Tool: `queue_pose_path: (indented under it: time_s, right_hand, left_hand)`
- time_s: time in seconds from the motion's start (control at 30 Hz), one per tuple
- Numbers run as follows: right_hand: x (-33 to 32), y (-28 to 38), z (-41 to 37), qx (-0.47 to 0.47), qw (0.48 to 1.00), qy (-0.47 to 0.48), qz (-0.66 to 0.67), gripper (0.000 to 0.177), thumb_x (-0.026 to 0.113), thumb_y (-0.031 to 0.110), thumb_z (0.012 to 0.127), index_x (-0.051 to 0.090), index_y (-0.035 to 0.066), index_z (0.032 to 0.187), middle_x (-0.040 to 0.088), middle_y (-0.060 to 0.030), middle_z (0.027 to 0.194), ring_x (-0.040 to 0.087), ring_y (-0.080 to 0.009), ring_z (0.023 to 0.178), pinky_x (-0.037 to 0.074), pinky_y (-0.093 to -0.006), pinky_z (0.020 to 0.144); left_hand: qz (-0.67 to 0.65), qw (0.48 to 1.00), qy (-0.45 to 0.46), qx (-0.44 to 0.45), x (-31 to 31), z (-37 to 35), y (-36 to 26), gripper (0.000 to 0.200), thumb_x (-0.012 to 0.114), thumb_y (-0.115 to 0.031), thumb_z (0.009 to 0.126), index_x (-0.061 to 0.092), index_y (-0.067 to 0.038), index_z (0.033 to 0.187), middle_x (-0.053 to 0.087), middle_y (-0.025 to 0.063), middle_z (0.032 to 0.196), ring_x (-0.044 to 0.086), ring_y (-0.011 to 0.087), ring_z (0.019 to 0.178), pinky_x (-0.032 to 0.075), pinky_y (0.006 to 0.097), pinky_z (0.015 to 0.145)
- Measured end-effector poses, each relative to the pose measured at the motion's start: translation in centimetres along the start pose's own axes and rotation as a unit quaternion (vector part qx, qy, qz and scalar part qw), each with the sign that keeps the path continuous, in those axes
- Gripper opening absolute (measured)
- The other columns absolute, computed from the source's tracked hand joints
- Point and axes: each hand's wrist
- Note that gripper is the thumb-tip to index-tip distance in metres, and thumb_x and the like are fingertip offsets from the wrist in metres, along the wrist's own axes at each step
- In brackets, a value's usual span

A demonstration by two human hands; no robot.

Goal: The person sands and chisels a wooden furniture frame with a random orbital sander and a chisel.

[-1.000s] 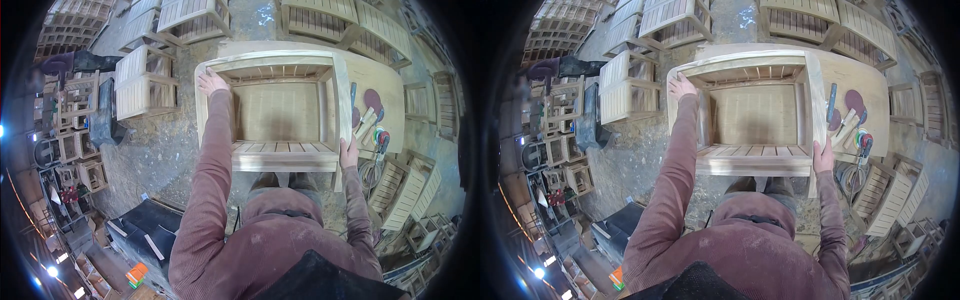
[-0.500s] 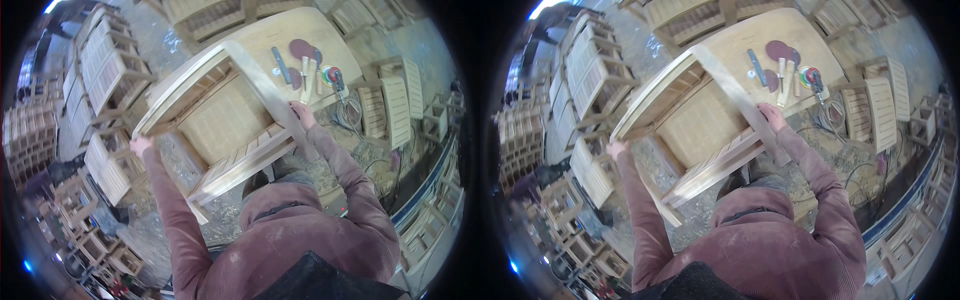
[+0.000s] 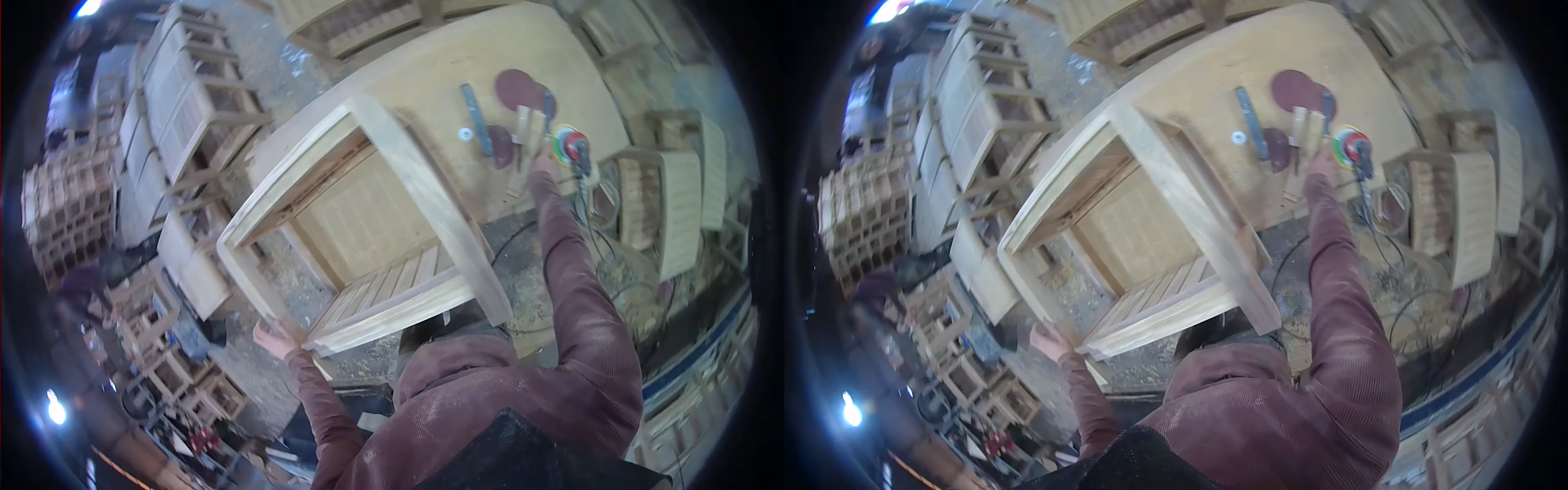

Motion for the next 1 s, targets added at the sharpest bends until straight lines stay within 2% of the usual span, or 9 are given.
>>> queue_pose_path:
  time_s: [0.1, 0.23, 0.3, 0.37, 0.43, 0.6, 0.73, 0.8, 1.0]
  right_hand:
    - [-0.4, 1.5, -0.4, -0.045, 0.997, -0.023, -0.058, 0.05, 0.031, 0.038, 0.095, 0.02, 0.019, 0.14, 0.051, -0.0223, 0.123, 0.054, -0.0378, 0.11, 0.044, -0.0469, 0.091]
    - [-2.1, 3.1, -2.0, -0.035, 0.999, -0.009, -0.039, 0.054, 0.047, 0.031, 0.087, 0.029, 0.004, 0.13, 0.054, -0.0268, 0.117, 0.053, -0.0393, 0.11, 0.043, -0.048, 0.091]
    - [1.7, -0.8, 4.7, -0.094, 0.984, -0.11, 0.108, 0.046, 0.054, 0.022, 0.082, 0.038, 0.001, 0.12, 0.058, -0.0226, 0.107, 0.062, -0.0342, 0.093, 0.05, -0.0435, 0.073]
    - [-5.5, 2.4, -3.5, -0.013, 0.919, 0.064, 0.389, 0.035, 0.055, 0.023, 0.084, 0.047, 0.002, 0.11, 0.055, -0.0098, 0.075, 0.056, -0.0188, 0.063, 0.045, -0.0312, 0.048]
    - [-9.3, 3.6, -11.3, -0.14, 0.86, 0.012, 0.49, 0.028, 0.05, 0.022, 0.088, 0.049, 0.004, 0.11, 0.051, -0.0051, 0.073, 0.052, -0.0118, 0.057, 0.038, -0.0236, 0.041]
    - [-15.8, 11.0, -36.3, -0.242, 0.741, 0.156, 0.607, 0.025, 0.049, 0.015, 0.092, 0.046, 0.006, 0.115, 0.055, -0.0037, 0.077, 0.052, -0.0096, 0.056, 0.04, -0.021, 0.043]
    - [-8.6, 14.5, -49.9, -0.29, 0.79, 0.308, 0.443, 0.024, 0.051, 0.02, 0.092, 0.053, 0.004, 0.111, 0.057, -0.0016, 0.074, 0.052, -0.008, 0.058, 0.041, -0.0196, 0.045]
    - [-0.4, 16.0, -54.0, -0.336, 0.75, 0.36, 0.442, 0.028, 0.052, 0.024, 0.092, 0.053, 0.004, 0.113, 0.055, -0.0001, 0.072, 0.05, -0.0058, 0.055, 0.04, -0.0197, 0.042]
    - [7.3, 22.5, -63.5, -0.257, 0.75, 0.475, 0.382, 0.028, 0.049, 0.025, 0.093, 0.052, 0.005, 0.111, 0.048, -0.0003, 0.066, 0.045, -0.0067, 0.042, 0.037, -0.0229, 0.034]
  left_hand:
    - [0.04, 0.998, 0.046, 0.005, 0.0, -1.9, 0.4, 0.058, 0.066, -0.013, 0.076, 0.04, 0.001, 0.125, 0.04, 0.021, 0.122, 0.04, 0.0352, 0.115, 0.039, 0.042, 0.094]
    - [0.019, 0.998, 0.05, 0.025, 0.3, -0.7, -0.7, 0.07, 0.067, -0.012, 0.074, 0.031, 0.003, 0.132, 0.034, 0.0249, 0.13, 0.031, 0.0389, 0.122, 0.031, 0.0444, 0.101]
    - [0.046, 0.996, 0.049, 0.059, 0.7, 1.1, -1.4, 0.072, 0.068, -0.013, 0.073, 0.03, 0.004, 0.132, 0.034, 0.0252, 0.13, 0.031, 0.0397, 0.123, 0.027, 0.0457, 0.103]
    - [0.048, 0.996, 0.058, 0.049, 1.6, 2.9, -0.9, 0.073, 0.069, -0.017, 0.073, 0.031, 0.004, 0.131, 0.038, 0.0246, 0.128, 0.032, 0.0401, 0.122, 0.026, 0.0463, 0.104]
    - [0.015, 0.997, 0.072, 0.017, 3.7, 5.0, 1.3, 0.073, 0.07, -0.024, 0.073, 0.033, 0.004, 0.13, 0.041, 0.0248, 0.126, 0.034, 0.0401, 0.122, 0.027, 0.0453, 0.103]
    - [-0.133, 0.956, 0.201, -0.166, 4.9, 10.7, 2.0, 0.066, 0.058, -0.046, 0.081, 0.035, -0.009, 0.131, 0.052, 0.0295, 0.115, 0.052, 0.0404, 0.109, 0.039, 0.0438, 0.093]
    - [-0.217, 0.931, 0.229, -0.184, 5.0, 12.2, 2.7, 0.065, 0.057, -0.048, 0.082, 0.036, -0.012, 0.131, 0.056, 0.0292, 0.11, 0.054, 0.0431, 0.104, 0.042, 0.0461, 0.09]
    - [-0.251, 0.933, 0.208, -0.154, 5.8, 12.0, 3.8, 0.064, 0.057, -0.049, 0.081, 0.037, -0.011, 0.128, 0.055, 0.0299, 0.11, 0.054, 0.044, 0.102, 0.043, 0.047, 0.088]
    - [-0.28, 0.926, 0.21, -0.142, 4.7, 12.2, 3.8, 0.061, 0.058, -0.049, 0.082, 0.039, -0.007, 0.122, 0.056, 0.0275, 0.111, 0.053, 0.0443, 0.102, 0.042, 0.0488, 0.086]
Point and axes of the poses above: each hand's wrist, its own z-axis towards the middle knuckle, its own x-axis out of the palm, y = z × x
